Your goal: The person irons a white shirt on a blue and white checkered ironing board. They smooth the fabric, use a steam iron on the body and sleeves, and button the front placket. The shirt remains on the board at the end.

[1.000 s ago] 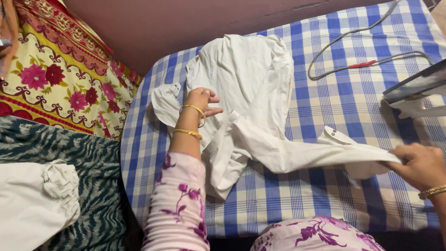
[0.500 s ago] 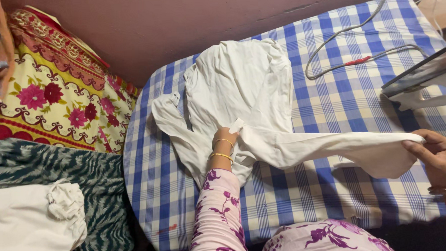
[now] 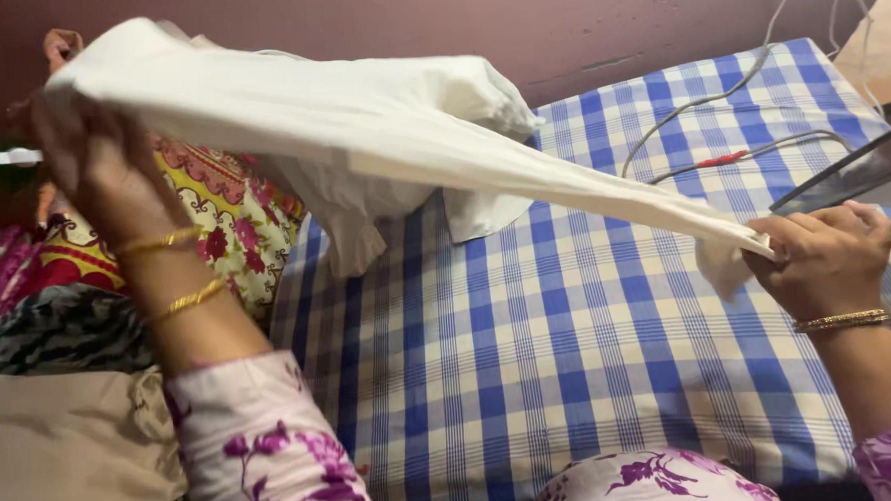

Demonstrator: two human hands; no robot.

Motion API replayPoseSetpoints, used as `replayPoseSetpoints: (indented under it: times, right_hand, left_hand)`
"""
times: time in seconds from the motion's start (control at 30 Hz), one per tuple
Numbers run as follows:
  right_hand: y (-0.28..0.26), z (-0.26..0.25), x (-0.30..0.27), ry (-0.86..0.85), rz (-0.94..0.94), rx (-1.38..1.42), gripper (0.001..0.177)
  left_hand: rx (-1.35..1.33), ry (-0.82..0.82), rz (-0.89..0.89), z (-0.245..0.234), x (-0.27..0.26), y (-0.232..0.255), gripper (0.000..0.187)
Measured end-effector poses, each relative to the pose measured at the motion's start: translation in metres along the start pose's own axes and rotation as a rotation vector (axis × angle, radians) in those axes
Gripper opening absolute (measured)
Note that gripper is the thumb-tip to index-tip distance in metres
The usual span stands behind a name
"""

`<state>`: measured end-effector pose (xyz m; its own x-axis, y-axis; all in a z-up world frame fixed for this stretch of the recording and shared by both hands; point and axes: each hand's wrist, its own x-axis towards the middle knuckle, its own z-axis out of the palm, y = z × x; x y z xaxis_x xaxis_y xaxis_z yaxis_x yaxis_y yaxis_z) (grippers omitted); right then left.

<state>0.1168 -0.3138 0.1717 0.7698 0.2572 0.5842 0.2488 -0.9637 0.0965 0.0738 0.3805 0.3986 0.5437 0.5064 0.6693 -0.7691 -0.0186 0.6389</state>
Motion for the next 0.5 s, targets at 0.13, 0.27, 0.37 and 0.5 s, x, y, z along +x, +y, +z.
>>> replayPoseSetpoints:
  times: [0.13,0.27,0.37,0.5]
  right_hand:
    - [0.002,0.034,-0.024,0.077,0.034,-0.024,0.006]
    - [0.023,0.076,-0.056,0.011,0.027,-0.074,0.015]
    - [0.029,0.088,-0.092,-0.127,-0.01,-0.012,0.02]
    - [0.022,0.081,-0.121,-0.389,-0.071,0.072,0.043]
  left_hand:
    - [0.183,0.249,-0.237,-0.098,-0.118,0.003,0.038]
    - [0.439,0.644,-0.556,-0.2,-0.272,-0.072,0.03]
    - [1.392,0.636,-0.56,-0.237,-0.377,-0.108,0.061]
    - [1.472,0.555,-0.673,-0.19,-0.431,-0.138,0.05]
